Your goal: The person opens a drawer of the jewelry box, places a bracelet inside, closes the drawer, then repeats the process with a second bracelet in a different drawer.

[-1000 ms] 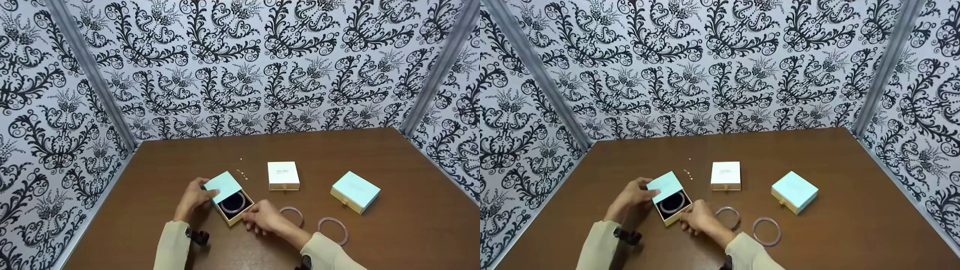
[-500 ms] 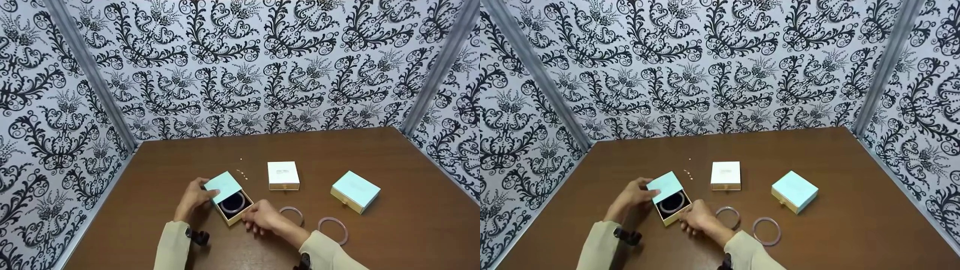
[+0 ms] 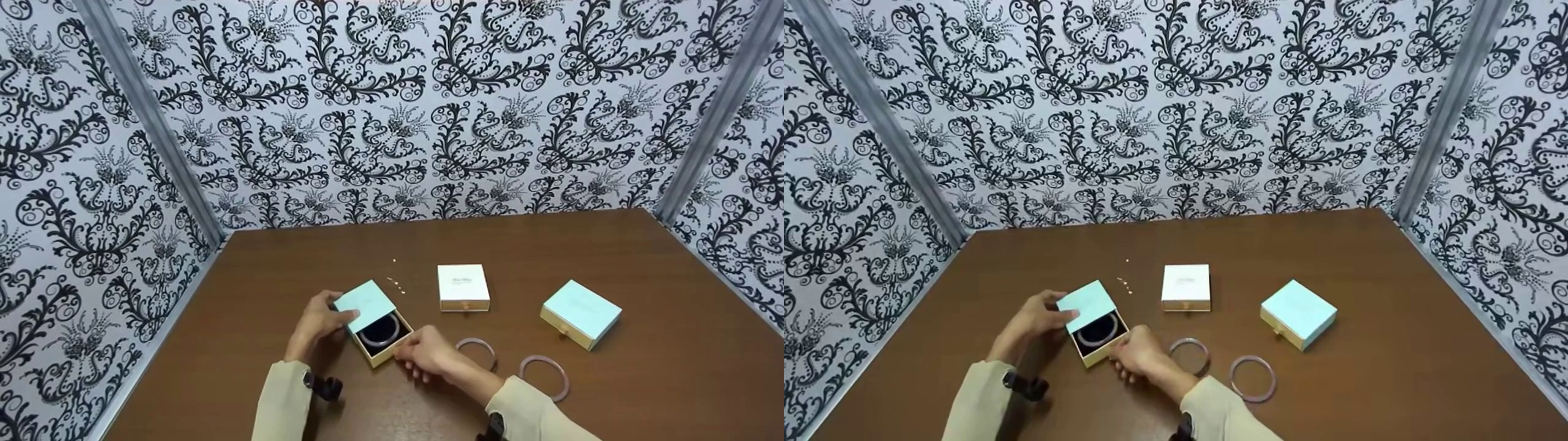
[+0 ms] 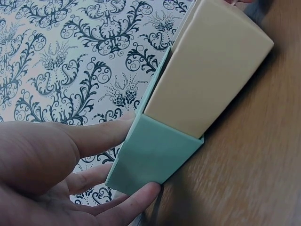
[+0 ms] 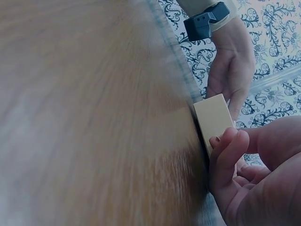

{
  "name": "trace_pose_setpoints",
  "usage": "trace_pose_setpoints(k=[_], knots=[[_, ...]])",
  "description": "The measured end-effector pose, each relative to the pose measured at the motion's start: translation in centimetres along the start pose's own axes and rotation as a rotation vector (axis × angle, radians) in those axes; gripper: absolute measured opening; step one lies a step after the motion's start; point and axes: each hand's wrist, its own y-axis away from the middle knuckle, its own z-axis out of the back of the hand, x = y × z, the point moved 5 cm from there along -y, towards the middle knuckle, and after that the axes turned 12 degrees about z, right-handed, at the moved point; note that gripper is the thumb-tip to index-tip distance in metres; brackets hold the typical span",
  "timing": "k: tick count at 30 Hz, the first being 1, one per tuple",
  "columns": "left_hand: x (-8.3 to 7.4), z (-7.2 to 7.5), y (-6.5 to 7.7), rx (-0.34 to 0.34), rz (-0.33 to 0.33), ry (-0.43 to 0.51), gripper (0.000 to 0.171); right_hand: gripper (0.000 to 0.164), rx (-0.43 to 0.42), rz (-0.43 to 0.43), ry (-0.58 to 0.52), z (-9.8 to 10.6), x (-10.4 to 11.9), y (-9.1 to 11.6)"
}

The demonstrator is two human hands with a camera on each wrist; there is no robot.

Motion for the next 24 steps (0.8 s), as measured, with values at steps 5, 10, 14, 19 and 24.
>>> trace_pose_setpoints(k=[5, 10, 14, 19, 24], knots=[[0.0, 0.0, 0.0, 0.005, 0.006, -0.009, 0.060, 0.020, -0.014, 0.008, 0.004, 0.0, 0.2, -0.1], [0.1, 0.1, 0.1, 0.015, 0.016, -0.011, 0.062, 0.019, -0.018, 0.000, -0.002, 0.0, 0.2, -0.4], [0.1, 0.1, 0.2, 0.017, 0.002, -0.007, 0.063, 0.018, -0.021, -0.009, -0.010, -0.1, 0.1, -0.7], [-0.1, 0.2, 0.2, 0.015, -0.024, -0.014, 0.064, 0.018, -0.028, -0.010, -0.008, -0.1, 0.0, -1.0], [0.0, 0.2, 0.3, 0.016, -0.014, -0.010, 0.063, 0.018, -0.034, -0.020, -0.006, -0.1, 0.0, -1.2]])
